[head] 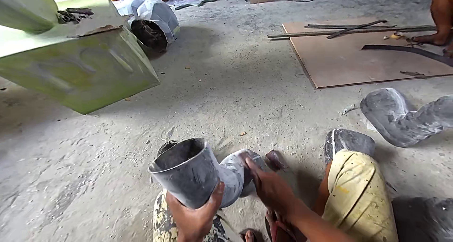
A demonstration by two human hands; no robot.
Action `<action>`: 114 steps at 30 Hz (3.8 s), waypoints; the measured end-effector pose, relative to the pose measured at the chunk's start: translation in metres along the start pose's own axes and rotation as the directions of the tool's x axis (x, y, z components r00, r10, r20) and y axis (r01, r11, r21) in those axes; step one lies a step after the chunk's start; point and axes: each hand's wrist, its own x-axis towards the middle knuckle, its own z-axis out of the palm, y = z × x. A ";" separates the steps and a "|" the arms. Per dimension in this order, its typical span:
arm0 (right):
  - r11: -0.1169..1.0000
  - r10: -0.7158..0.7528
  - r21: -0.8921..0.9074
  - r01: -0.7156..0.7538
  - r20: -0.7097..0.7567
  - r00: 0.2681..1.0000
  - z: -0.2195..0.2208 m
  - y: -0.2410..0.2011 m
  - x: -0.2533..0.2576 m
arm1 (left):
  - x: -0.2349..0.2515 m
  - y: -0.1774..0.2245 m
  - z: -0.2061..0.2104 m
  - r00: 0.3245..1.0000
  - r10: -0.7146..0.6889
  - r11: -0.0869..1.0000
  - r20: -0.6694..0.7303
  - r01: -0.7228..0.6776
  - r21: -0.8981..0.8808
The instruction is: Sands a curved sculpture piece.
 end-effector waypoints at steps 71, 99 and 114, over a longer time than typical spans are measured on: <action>0.993 -0.103 0.056 0.105 -0.039 0.994 0.039 -0.006 -0.021 | 0.024 -0.008 -0.016 0.979 -0.141 0.985 -0.144 0.126 -0.114; 0.575 -0.154 0.790 0.211 -0.149 0.977 -0.005 0.010 -0.063 | 0.007 -0.010 -0.027 0.959 0.043 0.999 0.281 -0.035 -0.034; 0.912 -0.080 0.387 0.134 -0.153 0.985 -0.010 -0.010 -0.042 | 0.018 -0.008 -0.018 0.929 0.067 0.997 0.365 -0.050 -0.055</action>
